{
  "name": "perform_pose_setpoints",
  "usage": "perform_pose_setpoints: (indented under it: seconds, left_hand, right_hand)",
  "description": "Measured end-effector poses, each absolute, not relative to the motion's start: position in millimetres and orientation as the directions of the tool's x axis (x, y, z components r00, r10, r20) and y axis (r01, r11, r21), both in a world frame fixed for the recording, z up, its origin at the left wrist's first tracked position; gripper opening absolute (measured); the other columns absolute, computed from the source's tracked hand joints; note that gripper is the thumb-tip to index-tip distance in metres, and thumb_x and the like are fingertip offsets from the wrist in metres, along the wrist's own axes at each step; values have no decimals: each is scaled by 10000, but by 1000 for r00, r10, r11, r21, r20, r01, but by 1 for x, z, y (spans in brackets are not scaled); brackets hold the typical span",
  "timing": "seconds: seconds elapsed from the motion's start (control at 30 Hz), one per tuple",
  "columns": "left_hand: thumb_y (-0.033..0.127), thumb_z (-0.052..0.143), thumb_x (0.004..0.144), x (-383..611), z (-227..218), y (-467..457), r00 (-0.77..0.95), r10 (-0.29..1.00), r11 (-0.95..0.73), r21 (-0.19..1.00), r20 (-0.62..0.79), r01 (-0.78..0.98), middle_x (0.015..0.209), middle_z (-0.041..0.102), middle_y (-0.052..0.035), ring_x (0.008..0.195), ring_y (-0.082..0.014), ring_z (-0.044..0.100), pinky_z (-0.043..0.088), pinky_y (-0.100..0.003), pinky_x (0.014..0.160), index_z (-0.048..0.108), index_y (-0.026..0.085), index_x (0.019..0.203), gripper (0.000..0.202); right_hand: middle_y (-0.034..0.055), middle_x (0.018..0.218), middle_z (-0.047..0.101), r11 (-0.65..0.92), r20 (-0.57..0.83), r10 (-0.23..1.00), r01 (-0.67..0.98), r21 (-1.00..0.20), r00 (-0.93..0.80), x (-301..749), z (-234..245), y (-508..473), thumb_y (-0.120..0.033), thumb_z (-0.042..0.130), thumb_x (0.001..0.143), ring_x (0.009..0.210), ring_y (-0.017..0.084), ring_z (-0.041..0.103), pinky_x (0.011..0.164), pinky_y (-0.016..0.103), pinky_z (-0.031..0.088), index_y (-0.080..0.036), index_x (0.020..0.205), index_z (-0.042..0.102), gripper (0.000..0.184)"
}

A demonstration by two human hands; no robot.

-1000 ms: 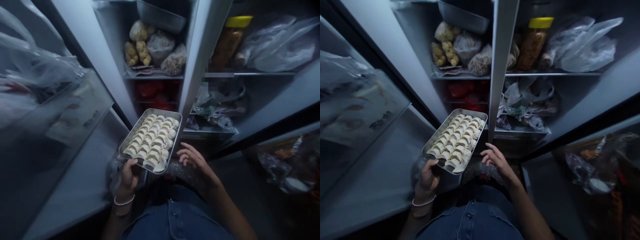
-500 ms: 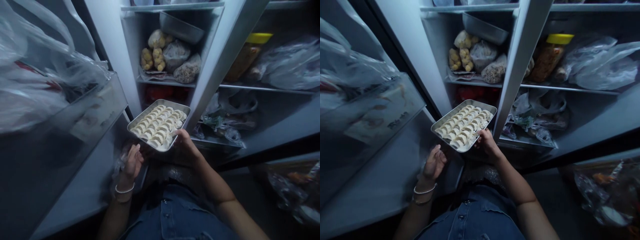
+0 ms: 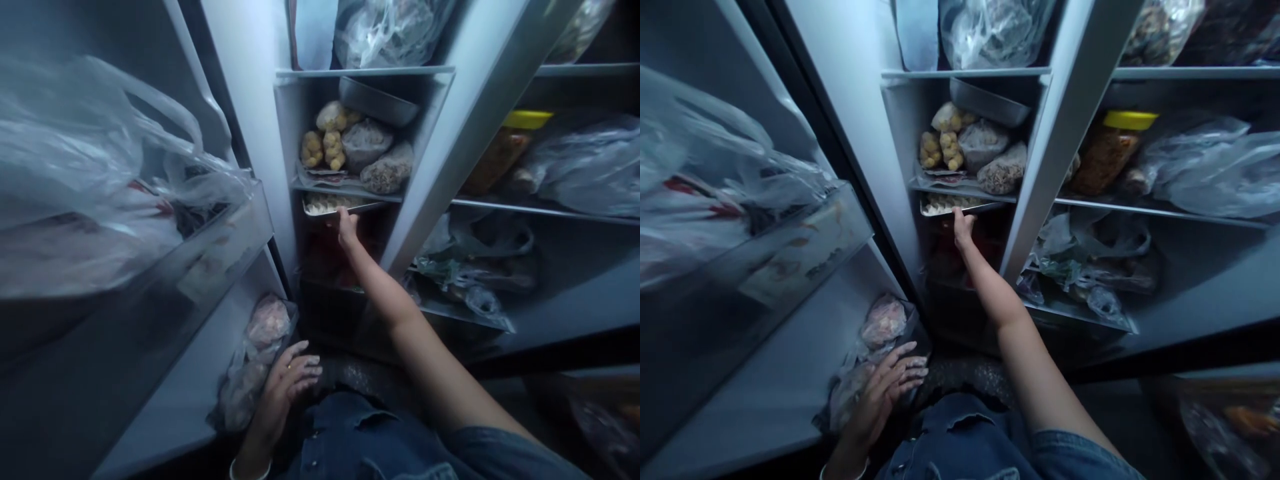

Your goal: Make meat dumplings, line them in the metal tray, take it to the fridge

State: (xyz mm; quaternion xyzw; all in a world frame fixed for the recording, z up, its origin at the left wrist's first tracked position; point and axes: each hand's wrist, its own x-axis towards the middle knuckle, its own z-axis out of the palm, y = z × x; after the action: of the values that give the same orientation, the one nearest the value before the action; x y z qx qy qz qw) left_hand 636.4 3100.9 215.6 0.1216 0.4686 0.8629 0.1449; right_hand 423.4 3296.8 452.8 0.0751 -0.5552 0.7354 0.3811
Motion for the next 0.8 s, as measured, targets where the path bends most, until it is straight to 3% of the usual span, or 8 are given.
perform_pose_setpoints:
  seconds: [0.13, 0.33, 0.5, 0.67, 0.8]
  left_hand:
    - [390, 761, 736, 641, 195, 3095, -966, 255, -597, 792, 36, -128, 1009, 742, -101, 891, -222, 705, 526, -344, 834, 630, 208, 1138, 461]
    - [416, 788, 702, 645, 181, 3094, -988, 155, -614, 783, -2, -98, 1000, 748, -101, 885, -226, 708, 533, -344, 827, 639, 201, 1123, 495]
    - [370, 770, 737, 654, 190, 3097, -984, 179, -592, 797, -14, -119, 993, 746, -96, 877, -211, 705, 527, -324, 823, 620, 179, 1125, 457]
    - [172, 684, 798, 628, 258, 3130, -945, 314, -617, 777, 97, -126, 879, 742, -98, 807, -208, 706, 537, -322, 781, 666, 129, 1039, 246]
    - [125, 585, 884, 558, 354, 3196, -938, 280, -705, 707, 203, -58, 1055, 704, -93, 977, -179, 678, 535, -328, 895, 626, 127, 1132, 251]
  right_hand:
    - [75, 1155, 619, -59, 564, 516, -683, -728, -645, 391, 484, 3302, -385, 573, 925, 972, 169, 631, 822, 369, 564, -155, 1198, 571, 357]
    - [85, 1208, 605, 33, 675, 443, -741, -671, -591, 372, 485, 3318, -387, 576, 922, 1032, 188, 622, 870, 401, 555, -161, 1226, 562, 378]
    - [91, 1248, 589, 189, 700, 468, -713, -676, -540, 374, 475, 3340, -384, 590, 913, 1083, 208, 606, 906, 434, 541, -164, 1246, 553, 401]
    - [96, 1298, 562, 330, 686, 538, -627, -706, -489, 378, 467, 3345, -382, 588, 914, 1139, 224, 583, 955, 460, 514, -173, 1265, 544, 411]
    - [96, 1287, 568, 416, 703, 490, -570, -709, -516, 381, 458, 3343, -388, 584, 916, 1124, 220, 589, 944, 454, 520, -171, 1263, 545, 411]
